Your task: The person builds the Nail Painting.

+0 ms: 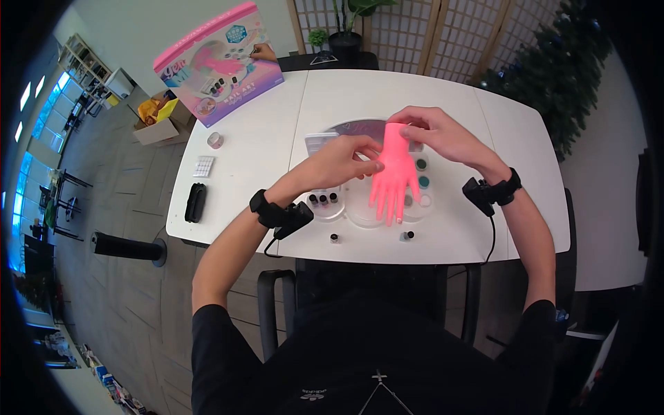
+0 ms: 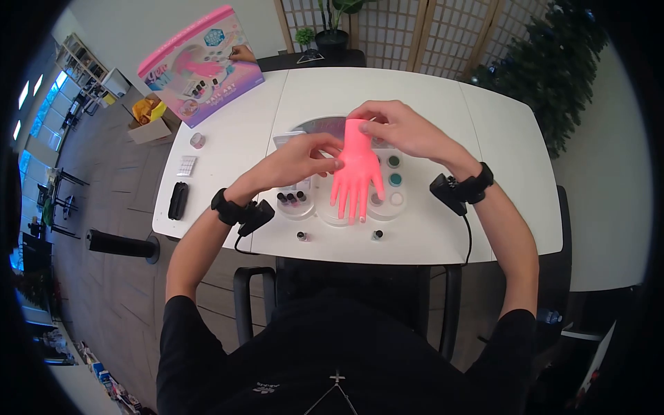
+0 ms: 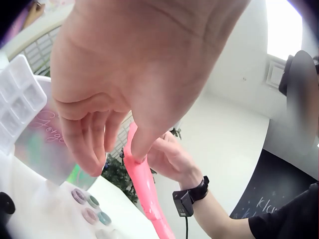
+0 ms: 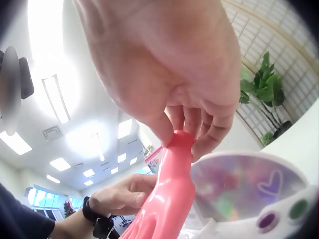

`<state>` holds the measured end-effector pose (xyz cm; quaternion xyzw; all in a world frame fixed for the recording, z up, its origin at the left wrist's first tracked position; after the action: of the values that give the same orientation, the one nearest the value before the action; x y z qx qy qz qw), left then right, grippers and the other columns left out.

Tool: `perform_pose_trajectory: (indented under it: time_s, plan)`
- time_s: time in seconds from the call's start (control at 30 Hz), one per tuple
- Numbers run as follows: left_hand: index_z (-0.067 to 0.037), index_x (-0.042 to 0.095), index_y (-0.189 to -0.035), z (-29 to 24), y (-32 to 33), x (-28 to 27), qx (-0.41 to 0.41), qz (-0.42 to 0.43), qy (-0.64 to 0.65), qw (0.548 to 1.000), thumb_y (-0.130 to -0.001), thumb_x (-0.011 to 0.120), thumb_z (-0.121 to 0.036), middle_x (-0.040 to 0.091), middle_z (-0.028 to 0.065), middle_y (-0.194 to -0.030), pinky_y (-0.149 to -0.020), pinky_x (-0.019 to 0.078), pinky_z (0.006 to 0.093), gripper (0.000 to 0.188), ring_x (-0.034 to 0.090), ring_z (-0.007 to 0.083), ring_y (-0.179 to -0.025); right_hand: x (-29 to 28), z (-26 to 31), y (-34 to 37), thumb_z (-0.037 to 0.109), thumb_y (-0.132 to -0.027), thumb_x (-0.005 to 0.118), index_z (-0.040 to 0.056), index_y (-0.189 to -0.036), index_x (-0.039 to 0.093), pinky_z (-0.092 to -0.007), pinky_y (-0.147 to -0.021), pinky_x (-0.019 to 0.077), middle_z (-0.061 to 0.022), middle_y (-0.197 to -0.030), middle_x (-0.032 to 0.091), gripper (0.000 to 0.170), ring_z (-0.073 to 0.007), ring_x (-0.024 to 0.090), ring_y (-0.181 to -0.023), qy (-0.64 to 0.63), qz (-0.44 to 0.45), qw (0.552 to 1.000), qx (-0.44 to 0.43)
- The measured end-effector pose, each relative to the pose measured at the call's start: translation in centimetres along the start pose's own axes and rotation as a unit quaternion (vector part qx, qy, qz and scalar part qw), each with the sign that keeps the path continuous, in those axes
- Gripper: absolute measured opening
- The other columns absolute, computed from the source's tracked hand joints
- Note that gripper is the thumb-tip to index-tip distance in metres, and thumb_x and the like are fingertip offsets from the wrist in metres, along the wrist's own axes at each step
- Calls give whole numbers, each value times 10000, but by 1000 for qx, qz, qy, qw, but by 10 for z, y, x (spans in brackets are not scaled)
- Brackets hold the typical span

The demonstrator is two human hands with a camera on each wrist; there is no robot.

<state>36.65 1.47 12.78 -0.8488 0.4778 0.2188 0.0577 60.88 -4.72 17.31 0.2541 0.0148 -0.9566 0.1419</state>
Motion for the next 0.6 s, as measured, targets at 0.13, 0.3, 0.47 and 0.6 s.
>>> perform_pose_trajectory:
  time_s: [0.13,0.3,0.47,0.6]
  plan:
    - [48,700,-1305,15,-4,-3,-28,33,90,995,-1045,764,-216,767,89,-1137,-919,597,287,376,724,122,-986,23,-15,-18,188,-1123,610,-3,-1353,694,-317,-927,568,-67,-1181,740,311,-143,690,-1046,-39,-5,999,-16]
    - [21,716,-1262,38,-6,-6,-78,32,122,989,-1056,752,-195,755,31,-1112,-952,604,287,301,716,95,-1003,38,-28,-20,239,-1116,639,-15,-1361,675,-328,-913,579,-106,-1203,748,355,-166,719,-1066,0,-50,998,22]
    - [-3,726,-1217,45,-7,-6,-111,11,152,982,-1054,755,-188,728,2,-1060,-933,613,283,248,712,93,-990,48,-52,-17,331,-1097,666,-67,-1282,685,-342,-740,605,-146,-1029,783,439,-210,772,-893,120,-19,991,58]
    - [7,730,-1204,50,-10,-2,-120,16,113,986,-1068,731,-201,725,31,-1085,-914,633,297,249,721,123,-998,56,-62,-19,353,-1098,657,-77,-1166,711,-342,-603,572,-123,-821,751,438,-195,727,-674,82,55,988,117]
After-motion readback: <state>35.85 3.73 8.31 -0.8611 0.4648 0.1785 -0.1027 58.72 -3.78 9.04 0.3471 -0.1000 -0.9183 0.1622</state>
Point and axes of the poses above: each hand's wrist, its own y-axis away from the middle knuckle, its own x-axis out of the palm, z = x × y, the point moved 2 cm from there along -y, towards the middle knuckle
